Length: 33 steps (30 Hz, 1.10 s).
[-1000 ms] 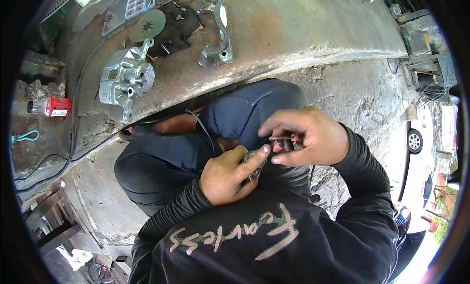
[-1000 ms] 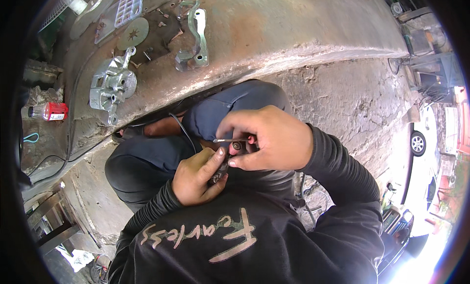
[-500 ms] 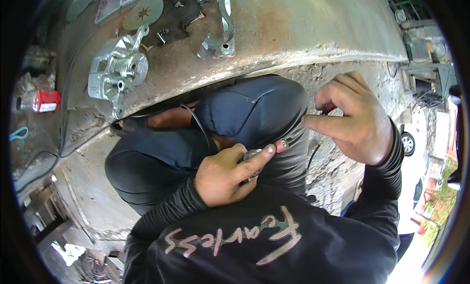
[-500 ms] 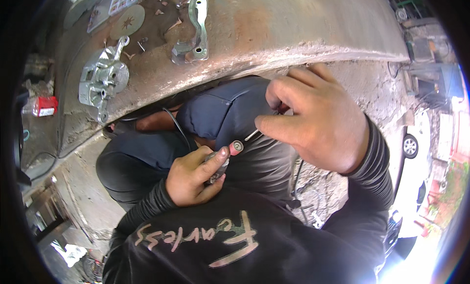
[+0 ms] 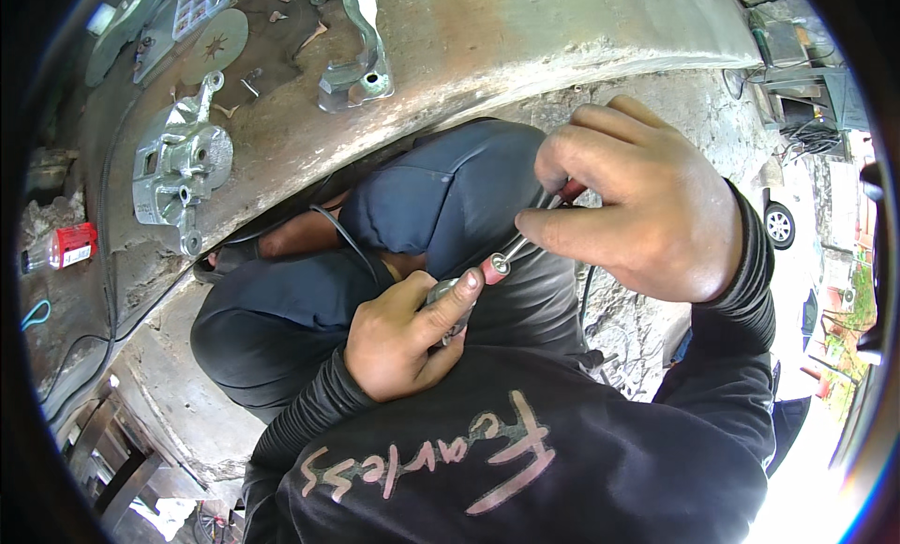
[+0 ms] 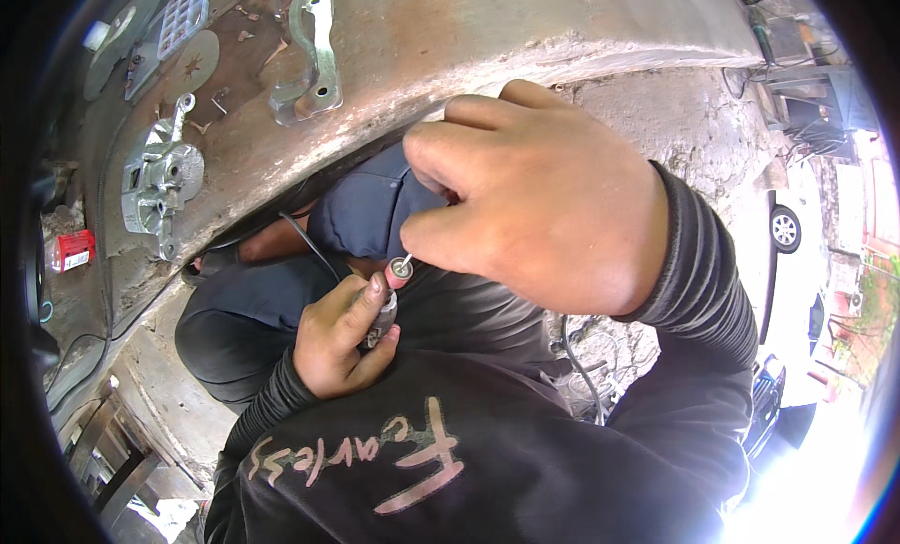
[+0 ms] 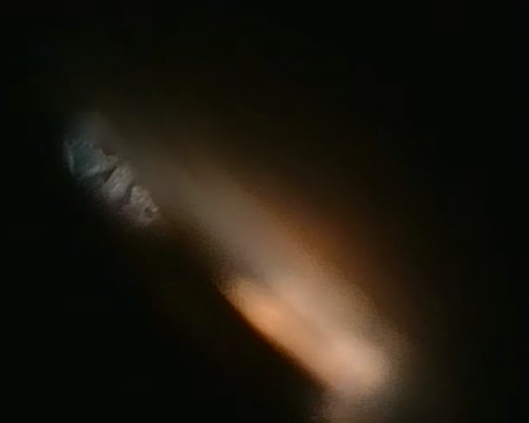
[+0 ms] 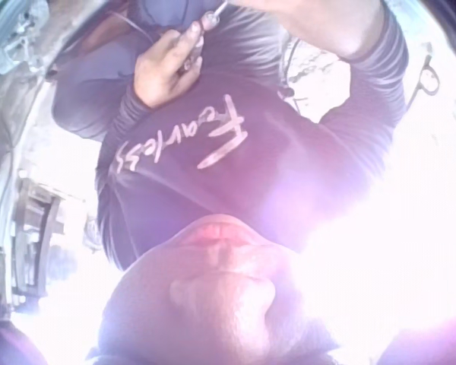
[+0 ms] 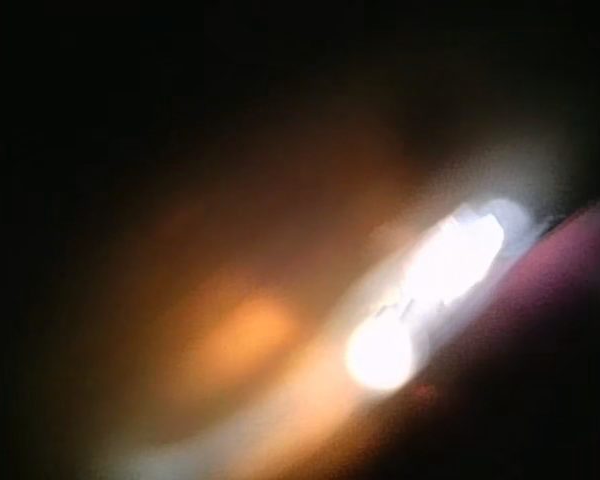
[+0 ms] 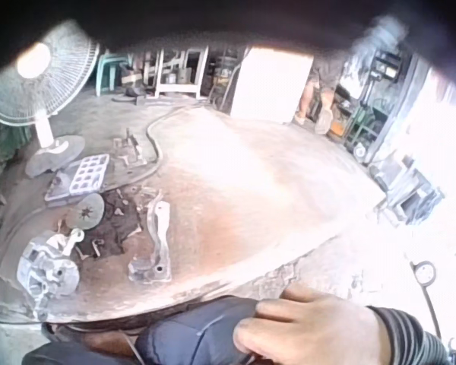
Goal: The person uses a rotary tool to grind and smooth a metal part, rotating it to access different surfaces. The person then changes the tool bit and continues grinding.
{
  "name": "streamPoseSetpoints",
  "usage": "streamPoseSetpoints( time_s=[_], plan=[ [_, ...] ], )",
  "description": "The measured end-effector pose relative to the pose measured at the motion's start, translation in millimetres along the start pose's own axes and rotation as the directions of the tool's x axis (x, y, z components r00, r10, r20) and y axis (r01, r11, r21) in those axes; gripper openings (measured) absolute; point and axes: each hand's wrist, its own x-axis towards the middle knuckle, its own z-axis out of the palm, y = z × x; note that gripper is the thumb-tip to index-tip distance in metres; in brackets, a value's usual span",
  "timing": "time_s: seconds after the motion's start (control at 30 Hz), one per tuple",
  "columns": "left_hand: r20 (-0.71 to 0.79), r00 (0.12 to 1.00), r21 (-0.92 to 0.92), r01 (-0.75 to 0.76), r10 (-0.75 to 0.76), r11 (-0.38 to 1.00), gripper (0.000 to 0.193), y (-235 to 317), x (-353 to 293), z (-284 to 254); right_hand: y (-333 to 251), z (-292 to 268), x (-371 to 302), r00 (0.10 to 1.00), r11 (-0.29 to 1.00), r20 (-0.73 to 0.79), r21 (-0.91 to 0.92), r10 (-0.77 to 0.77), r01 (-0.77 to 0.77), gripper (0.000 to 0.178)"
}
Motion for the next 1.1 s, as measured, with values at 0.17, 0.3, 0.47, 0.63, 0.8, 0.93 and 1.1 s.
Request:
streamPoseSetpoints(
  time_s=[0.17,0.3,0.47,0.63,0.8,0.93,1.1],
  plan=[
    [0.02,1.0,0.022,0.003,-0.004,1.0,0.093,1.8,1.1,-1.7,-3.4,-2.9,1.5,1.0,0.999,0.022,-0.034,0.01,-0.009,0.03],
    [-0.002,0.999,0.013,0.043,-0.043,0.999,0.09,2.1,-0.1,-0.6,-8.7,-4.2,4.5,1.0,0.995,0.023,-0.096,0.008,-0.006,0.026],
    [-0.036,0.995,0.002,0.089,-0.089,0.996,0.087,3.2,-0.2,2.5,-11.6,-4.1,9.1,0.999,0.992,0.032,-0.121,-0.023,0.027,0.022],
    [-0.044,0.997,0.006,0.067,-0.067,0.998,0.088,3.0,-0.1,2.6,-13.6,-4.9,11.2,1.0,0.996,0.007,-0.088,-0.009,0.01,0.02],
    [-0.03,0.997,0.007,0.07,-0.07,0.998,0.088,0.8,-3.5,4.2,-16.9,3.7,11.9,0.992,0.999,-0.126,-0.026,0.024,-0.027,0.021],
    [-0.047,0.998,-0.01,0.034,-0.035,0.999,0.087,-1.9,-4.9,6.5,-12.5,0.5,6.4,0.989,0.984,-0.045,-0.112,-0.143,0.137,0.018],
    [-0.03,0.999,-0.003,0.014,-0.014,1.0,0.086,-1.8,-3.0,4.9,-9.4,9.1,-0.2,0.98,0.974,-0.076,-0.151,-0.184,0.171,0.021]
  ],
)
